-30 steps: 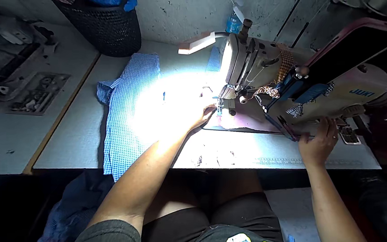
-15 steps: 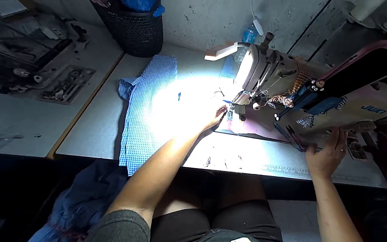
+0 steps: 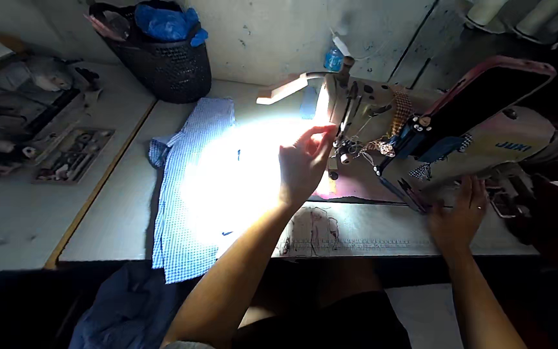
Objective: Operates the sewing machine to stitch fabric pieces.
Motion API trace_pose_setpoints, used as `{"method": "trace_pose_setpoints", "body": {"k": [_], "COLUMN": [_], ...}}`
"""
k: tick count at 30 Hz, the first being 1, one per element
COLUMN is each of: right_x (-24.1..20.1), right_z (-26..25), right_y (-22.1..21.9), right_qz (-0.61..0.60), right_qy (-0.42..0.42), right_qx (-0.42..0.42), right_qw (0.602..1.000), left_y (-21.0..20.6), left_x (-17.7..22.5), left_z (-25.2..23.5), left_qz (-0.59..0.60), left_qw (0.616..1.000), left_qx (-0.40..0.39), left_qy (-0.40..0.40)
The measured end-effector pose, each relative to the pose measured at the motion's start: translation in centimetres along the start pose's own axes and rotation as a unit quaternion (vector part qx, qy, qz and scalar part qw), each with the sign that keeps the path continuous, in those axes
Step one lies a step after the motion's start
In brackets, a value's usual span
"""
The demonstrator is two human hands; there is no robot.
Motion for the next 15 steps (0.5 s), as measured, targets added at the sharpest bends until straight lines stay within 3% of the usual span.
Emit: {"method": "trace_pose_setpoints", "body": {"k": [1, 3, 5, 7, 11, 15], "right_x": [0.1, 0.5, 0.8, 0.9, 1.0, 0.9], "right_z": [0.0, 0.0, 0.1, 0.2, 0.1, 0.0], "right_y": [-0.2, -0.6, -1.0, -1.1, -1.0, -0.5], "right_qz": [0.0, -0.004, -0.002, -0.009, -0.027, -0.043], "right_qy": [-0.006, -0.021, -0.028, -0.031, -0.028, -0.027], "right_qx": [-0.001, -0.009, -0.011, -0.022, -0.039, -0.025], "right_qw": [1.0, 1.0, 1.0, 0.999, 0.998, 0.998], "left_y": [-0.1, -0.4, -0.6, -0.6, -0.7, -0.5], "left_x": [-0.1, -0.9, -1.5, -2.2, -2.2, -0.6], "left_z": [-0.3, -0.4, 0.2, 0.7, 0.8, 0.6], "left_qz": [0.024, 0.071, 0.108, 0.16, 0.217, 0.077], "left_qw": [0.999, 0.977, 0.926, 0.88, 0.844, 0.897], "left_qx": [-0.013, -0.003, 0.026, 0.067, 0.081, 0.106], "left_qy": [0.039, 0.202, 0.361, 0.443, 0.484, 0.421]}}
Point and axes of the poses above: each hand's wrist, its own z-axis away from the middle knuckle, its own y-axis out of the back of the hand, x = y × z, the point moved 7 cm from there along -z, towards the middle knuckle, and after that the axes turned 13 degrees about z, right-handed, at the moved point
